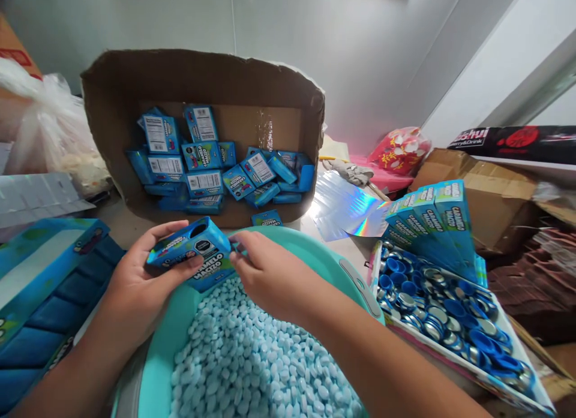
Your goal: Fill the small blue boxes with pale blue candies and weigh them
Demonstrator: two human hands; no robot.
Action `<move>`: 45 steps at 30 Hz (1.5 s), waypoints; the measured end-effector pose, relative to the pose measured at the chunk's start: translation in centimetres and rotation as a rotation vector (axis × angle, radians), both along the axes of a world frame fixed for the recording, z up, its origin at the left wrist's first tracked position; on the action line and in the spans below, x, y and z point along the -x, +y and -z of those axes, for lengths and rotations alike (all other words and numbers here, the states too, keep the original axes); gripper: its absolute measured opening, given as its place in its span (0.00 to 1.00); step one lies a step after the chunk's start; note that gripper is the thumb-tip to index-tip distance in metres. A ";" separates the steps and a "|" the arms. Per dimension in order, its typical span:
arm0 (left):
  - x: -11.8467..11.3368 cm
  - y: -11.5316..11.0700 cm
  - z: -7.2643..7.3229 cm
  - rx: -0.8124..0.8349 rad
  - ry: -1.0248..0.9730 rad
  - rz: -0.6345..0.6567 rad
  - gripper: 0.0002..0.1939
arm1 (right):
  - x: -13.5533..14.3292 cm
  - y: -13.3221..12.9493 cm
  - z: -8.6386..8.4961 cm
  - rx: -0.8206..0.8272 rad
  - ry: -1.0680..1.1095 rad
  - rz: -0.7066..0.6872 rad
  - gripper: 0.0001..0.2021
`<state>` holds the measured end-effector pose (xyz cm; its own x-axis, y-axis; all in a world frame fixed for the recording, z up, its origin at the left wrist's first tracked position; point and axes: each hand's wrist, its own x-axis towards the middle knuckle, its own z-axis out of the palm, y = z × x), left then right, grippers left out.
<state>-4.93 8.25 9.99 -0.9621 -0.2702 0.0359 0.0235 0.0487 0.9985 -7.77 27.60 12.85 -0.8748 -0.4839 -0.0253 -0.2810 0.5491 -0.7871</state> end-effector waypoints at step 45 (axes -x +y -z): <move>-0.3 0.3 0.0 -0.019 0.058 0.054 0.27 | -3.8 -1.7 0.7 -0.370 0.088 -0.923 0.33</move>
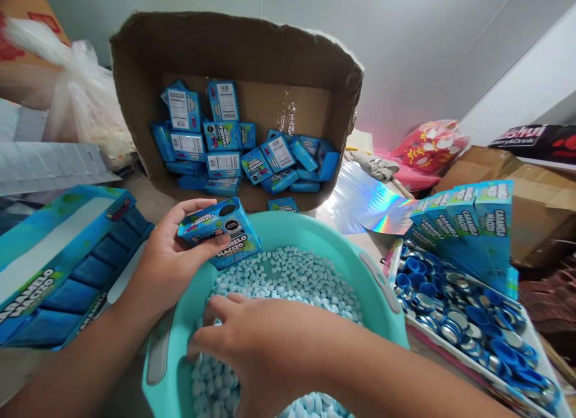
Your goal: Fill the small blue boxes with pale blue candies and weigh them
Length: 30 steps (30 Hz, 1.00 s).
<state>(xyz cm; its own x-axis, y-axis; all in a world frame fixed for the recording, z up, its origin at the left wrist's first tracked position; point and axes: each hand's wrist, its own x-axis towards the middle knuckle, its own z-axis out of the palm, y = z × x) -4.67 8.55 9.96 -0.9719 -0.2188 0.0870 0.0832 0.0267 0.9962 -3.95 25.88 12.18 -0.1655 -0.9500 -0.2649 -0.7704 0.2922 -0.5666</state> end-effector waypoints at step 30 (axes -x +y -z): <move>-0.1 0.1 0.0 0.147 0.037 -0.011 0.27 | 1.6 -0.2 2.3 -0.126 0.368 0.377 0.10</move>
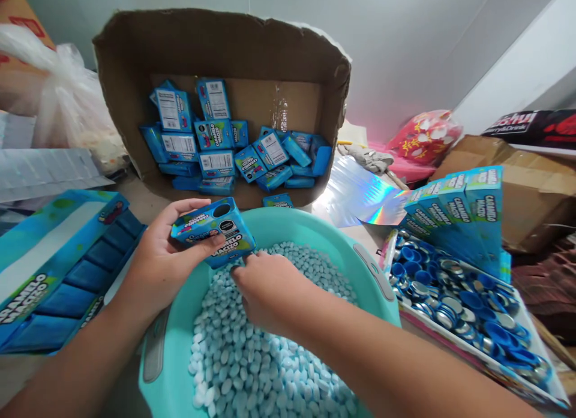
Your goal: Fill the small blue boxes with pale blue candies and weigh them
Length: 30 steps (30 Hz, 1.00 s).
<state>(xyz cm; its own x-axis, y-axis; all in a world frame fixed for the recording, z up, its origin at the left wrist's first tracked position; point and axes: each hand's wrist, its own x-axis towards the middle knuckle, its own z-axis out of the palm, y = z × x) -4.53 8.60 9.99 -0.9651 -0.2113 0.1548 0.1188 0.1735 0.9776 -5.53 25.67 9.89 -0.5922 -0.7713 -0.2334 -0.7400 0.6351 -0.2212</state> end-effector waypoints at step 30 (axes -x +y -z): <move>-0.1 -0.1 0.3 -0.025 0.018 0.025 0.25 | -0.6 -0.5 -1.0 0.051 -0.201 0.161 0.10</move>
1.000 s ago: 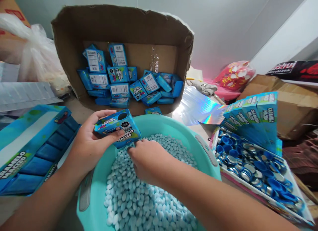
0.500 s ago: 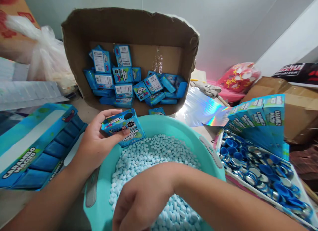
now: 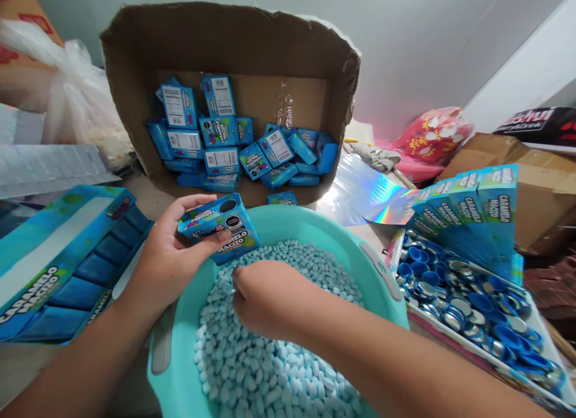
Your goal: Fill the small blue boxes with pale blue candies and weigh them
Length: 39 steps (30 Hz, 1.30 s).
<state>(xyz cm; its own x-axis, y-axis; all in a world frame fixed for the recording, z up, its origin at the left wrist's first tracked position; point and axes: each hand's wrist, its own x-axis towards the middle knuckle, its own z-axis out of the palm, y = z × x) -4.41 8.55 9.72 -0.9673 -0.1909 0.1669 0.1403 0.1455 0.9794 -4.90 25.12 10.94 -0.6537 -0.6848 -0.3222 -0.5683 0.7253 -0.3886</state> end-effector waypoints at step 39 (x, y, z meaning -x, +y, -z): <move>0.2 -0.1 0.6 0.007 0.054 0.049 0.25 | 0.0 -2.8 3.5 0.358 -1.578 0.208 0.13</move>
<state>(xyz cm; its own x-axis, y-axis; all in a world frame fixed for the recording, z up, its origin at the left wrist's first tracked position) -4.64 8.48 9.11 -0.9650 -0.1420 0.2206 0.2004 0.1436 0.9691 -4.86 22.36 7.41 0.0665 -0.8150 -0.5756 0.6248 0.4838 -0.6128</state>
